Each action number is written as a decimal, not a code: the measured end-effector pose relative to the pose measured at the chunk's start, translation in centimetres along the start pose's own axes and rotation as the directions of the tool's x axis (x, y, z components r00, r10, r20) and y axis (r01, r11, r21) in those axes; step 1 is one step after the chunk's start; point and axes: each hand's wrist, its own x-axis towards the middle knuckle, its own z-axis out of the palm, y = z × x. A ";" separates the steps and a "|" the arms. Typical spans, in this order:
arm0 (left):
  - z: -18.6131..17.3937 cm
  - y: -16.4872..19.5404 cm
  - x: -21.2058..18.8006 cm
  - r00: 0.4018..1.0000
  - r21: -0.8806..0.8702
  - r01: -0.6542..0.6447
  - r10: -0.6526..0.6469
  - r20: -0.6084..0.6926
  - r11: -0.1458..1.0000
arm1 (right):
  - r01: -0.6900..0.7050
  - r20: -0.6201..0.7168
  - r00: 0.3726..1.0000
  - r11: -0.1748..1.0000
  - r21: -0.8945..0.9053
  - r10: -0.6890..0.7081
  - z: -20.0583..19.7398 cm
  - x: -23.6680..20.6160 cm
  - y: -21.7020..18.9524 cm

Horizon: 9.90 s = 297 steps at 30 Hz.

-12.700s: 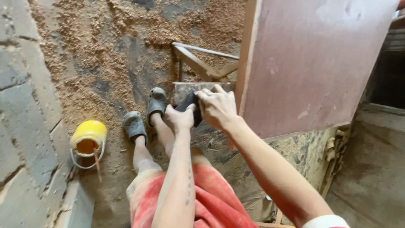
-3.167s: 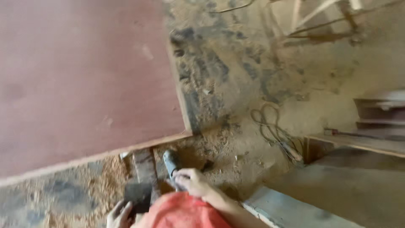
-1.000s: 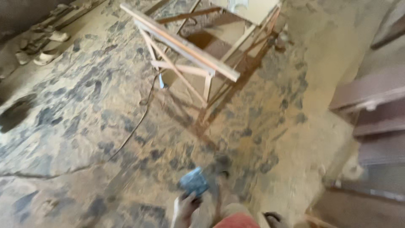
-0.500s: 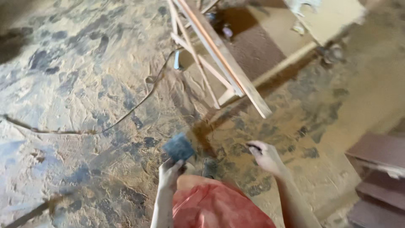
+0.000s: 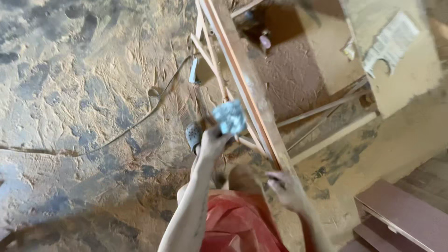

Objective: The person sands a large reddish-brown wooden board and a wooden frame using a sanding block. They move around the board to reach different areas and switch between the board and the frame during the task.

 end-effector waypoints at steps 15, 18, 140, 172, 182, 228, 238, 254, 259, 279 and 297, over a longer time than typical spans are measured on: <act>5.2 -8.6 20.8 0.943 0.334 0.328 -0.288 -0.165 0.884 | 0.493 -0.096 0.785 0.711 -0.502 -0.612 -7.5 28.3 -12.4; 5.0 -9.7 20.1 0.950 0.209 0.312 -0.304 -0.070 0.927 | 0.509 -0.012 0.742 0.575 -0.640 -0.670 -6.8 29.8 -13.3; 2.2 -7.1 18.9 0.988 0.177 0.143 -0.130 -0.080 0.974 | 0.324 -0.047 0.894 0.718 -0.616 -0.445 -4.0 29.7 -20.0; 4.6 -8.5 17.4 0.949 -0.022 0.183 -0.182 -0.258 0.983 | 0.483 -0.003 0.757 0.562 -0.672 -0.654 -3.5 32.5 -21.1; 7.1 -8.1 14.8 0.833 -0.170 0.310 -0.354 -0.425 0.935 | 0.425 -0.088 0.828 0.722 -0.546 -0.554 -4.7 30.0 -19.1; 8.6 -9.4 13.5 0.841 0.071 0.434 -0.375 -0.391 0.898 | 0.464 0.011 0.811 0.631 -0.622 -0.585 -4.0 29.6 -17.3; 10.3 -10.5 12.7 0.797 0.009 0.549 -0.521 -0.305 0.836 | 0.387 -0.015 0.866 0.690 -0.611 -0.499 -2.7 28.0 -17.7; 10.0 -11.0 12.6 0.850 0.144 0.506 -0.462 -0.254 0.851 | 0.367 -0.054 0.856 0.678 -0.637 -0.514 -2.1 27.8 -17.4; 9.9 -11.1 12.7 0.859 0.141 0.464 -0.404 -0.315 0.875 | 0.381 -0.088 0.827 0.669 -0.639 -0.556 -2.1 28.4 -17.7; 9.6 -10.7 12.4 0.878 0.144 0.428 -0.372 -0.302 0.892 | 0.404 -0.044 0.825 0.641 -0.653 -0.564 -2.2 29.2 -18.5; 8.5 -10.4 12.3 0.916 0.182 0.352 -0.298 -0.268 0.918 | 0.318 -0.117 0.844 0.662 -0.678 -0.524 -1.9 28.8 -17.4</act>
